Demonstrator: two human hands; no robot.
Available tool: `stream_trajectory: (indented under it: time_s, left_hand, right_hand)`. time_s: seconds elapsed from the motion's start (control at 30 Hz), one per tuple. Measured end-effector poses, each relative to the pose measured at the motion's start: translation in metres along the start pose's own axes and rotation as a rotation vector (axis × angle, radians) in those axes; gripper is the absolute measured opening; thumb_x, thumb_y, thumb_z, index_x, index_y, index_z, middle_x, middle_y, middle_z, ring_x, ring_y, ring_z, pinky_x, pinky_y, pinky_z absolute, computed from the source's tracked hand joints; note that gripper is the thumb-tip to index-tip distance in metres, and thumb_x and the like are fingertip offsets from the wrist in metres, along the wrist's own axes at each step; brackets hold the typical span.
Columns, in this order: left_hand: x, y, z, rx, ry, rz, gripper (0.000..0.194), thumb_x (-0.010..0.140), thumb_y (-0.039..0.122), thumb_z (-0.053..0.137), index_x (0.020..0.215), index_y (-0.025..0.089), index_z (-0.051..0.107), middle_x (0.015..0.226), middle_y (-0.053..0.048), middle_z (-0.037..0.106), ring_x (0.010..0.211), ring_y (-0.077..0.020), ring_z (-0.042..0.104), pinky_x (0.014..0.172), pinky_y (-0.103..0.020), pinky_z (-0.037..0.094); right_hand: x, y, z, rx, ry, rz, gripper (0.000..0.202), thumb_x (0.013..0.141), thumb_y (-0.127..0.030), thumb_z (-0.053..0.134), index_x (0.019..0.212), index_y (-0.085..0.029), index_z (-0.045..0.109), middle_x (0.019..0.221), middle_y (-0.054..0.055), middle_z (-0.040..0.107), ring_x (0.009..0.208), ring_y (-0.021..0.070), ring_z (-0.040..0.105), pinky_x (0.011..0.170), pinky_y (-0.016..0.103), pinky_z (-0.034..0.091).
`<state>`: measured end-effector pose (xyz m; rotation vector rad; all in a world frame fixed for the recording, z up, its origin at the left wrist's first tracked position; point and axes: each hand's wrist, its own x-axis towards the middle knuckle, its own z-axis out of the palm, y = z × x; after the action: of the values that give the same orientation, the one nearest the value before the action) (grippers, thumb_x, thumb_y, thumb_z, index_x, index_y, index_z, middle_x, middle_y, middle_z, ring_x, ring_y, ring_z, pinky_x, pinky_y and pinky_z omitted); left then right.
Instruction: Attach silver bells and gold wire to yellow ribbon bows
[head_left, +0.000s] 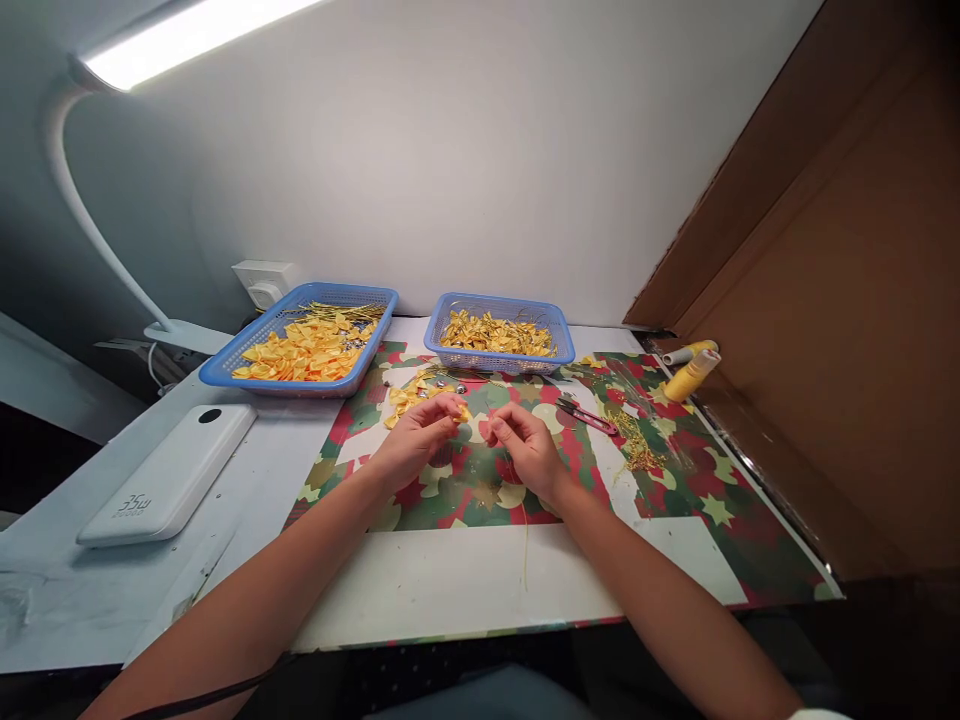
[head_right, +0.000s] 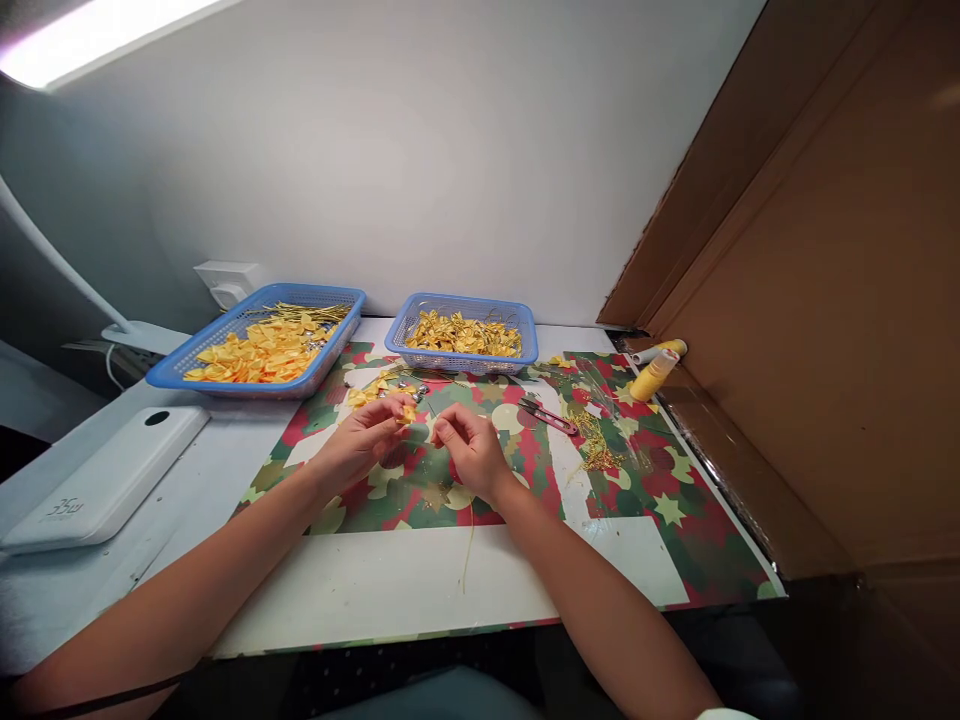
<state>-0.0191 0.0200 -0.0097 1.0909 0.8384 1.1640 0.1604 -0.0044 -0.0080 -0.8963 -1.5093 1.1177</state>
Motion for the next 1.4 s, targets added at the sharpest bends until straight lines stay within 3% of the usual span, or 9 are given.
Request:
stream_trajectory:
  time_s: [0.07, 0.17, 0.3, 0.4, 0.63, 0.93, 1.13, 1.4]
  left_hand:
    - [0.001, -0.003, -0.001, 0.046, 0.016, 0.046, 0.020, 0.064, 0.030, 0.078, 0.069, 0.018, 0.064, 0.083, -0.001, 0.060, 0.074, -0.0112, 0.054, 0.064, -0.021, 0.044]
    - [0.000, -0.005, -0.001, 0.084, 0.001, -0.004, 0.018, 0.068, 0.031, 0.074, 0.074, 0.018, 0.063, 0.076, 0.002, 0.059, 0.061, -0.0084, 0.053, 0.058, -0.020, 0.044]
    - [-0.001, -0.004, -0.001, 0.046, 0.005, -0.050, 0.018, 0.068, 0.031, 0.073, 0.071, 0.017, 0.063, 0.074, 0.001, 0.063, 0.064, -0.0128, 0.061, 0.065, -0.027, 0.051]
    - [-0.001, -0.004, 0.000, 0.044, 0.013, -0.024, 0.020, 0.067, 0.031, 0.076, 0.071, 0.016, 0.064, 0.071, 0.000, 0.065, 0.065, -0.0121, 0.061, 0.067, -0.026, 0.051]
    - [-0.002, -0.002, 0.001, -0.038, -0.097, -0.105, 0.045, 0.065, 0.026, 0.083, 0.107, 0.020, 0.068, 0.081, -0.001, 0.070, 0.070, -0.0095, 0.061, 0.067, -0.020, 0.050]
    - [-0.006, 0.004, 0.002, -0.216, -0.194, -0.236, 0.042, 0.062, 0.021, 0.083, 0.103, 0.021, 0.073, 0.094, -0.005, 0.071, 0.063, -0.0070, 0.058, 0.061, -0.018, 0.051]
    - [-0.006, 0.005, 0.004, -0.300, -0.147, -0.297, 0.033, 0.061, 0.016, 0.082, 0.093, 0.018, 0.074, 0.094, -0.006, 0.072, 0.060, -0.0052, 0.057, 0.061, -0.016, 0.052]
    - [-0.007, 0.004, 0.002, -0.333, -0.171, -0.289, 0.035, 0.063, 0.012, 0.078, 0.097, 0.019, 0.074, 0.088, -0.005, 0.070, 0.062, -0.0062, 0.055, 0.059, -0.017, 0.049]
  right_hand:
    - [0.000, 0.003, 0.003, 0.026, 0.003, 0.015, 0.030, 0.088, -0.046, 0.051, 0.073, -0.021, 0.052, 0.068, -0.001, 0.056, 0.067, 0.0132, 0.053, 0.067, 0.028, 0.045]
    - [0.000, 0.007, 0.005, 0.037, 0.011, 0.026, 0.029, 0.088, -0.046, 0.051, 0.072, -0.021, 0.052, 0.068, -0.001, 0.056, 0.066, 0.0128, 0.053, 0.066, 0.027, 0.044]
    - [0.000, 0.008, 0.003, 0.025, 0.036, 0.039, 0.026, 0.088, -0.042, 0.050, 0.072, -0.021, 0.052, 0.067, -0.002, 0.055, 0.065, 0.0125, 0.052, 0.066, 0.026, 0.043]
    - [0.000, 0.008, 0.002, -0.053, 0.020, 0.017, 0.024, 0.090, -0.038, 0.048, 0.073, -0.021, 0.051, 0.067, -0.002, 0.054, 0.065, 0.0126, 0.050, 0.064, 0.026, 0.041]
    - [-0.001, 0.004, -0.002, -0.362, -0.091, -0.111, 0.021, 0.093, -0.029, 0.042, 0.074, -0.021, 0.050, 0.066, -0.003, 0.048, 0.062, 0.0125, 0.044, 0.063, 0.026, 0.036]
    - [-0.003, 0.001, -0.003, -0.439, -0.132, -0.178, 0.020, 0.092, -0.026, 0.041, 0.073, -0.022, 0.046, 0.067, -0.001, 0.049, 0.063, 0.0146, 0.043, 0.064, 0.027, 0.036]
    - [-0.003, 0.000, -0.003, -0.435, -0.138, -0.196, 0.020, 0.091, -0.024, 0.041, 0.072, -0.022, 0.044, 0.068, -0.001, 0.048, 0.063, 0.0144, 0.043, 0.065, 0.028, 0.037]
    - [-0.004, 0.000, -0.003, -0.433, -0.141, -0.200, 0.021, 0.090, -0.022, 0.042, 0.070, -0.022, 0.044, 0.067, -0.001, 0.047, 0.063, 0.0137, 0.042, 0.062, 0.027, 0.037]
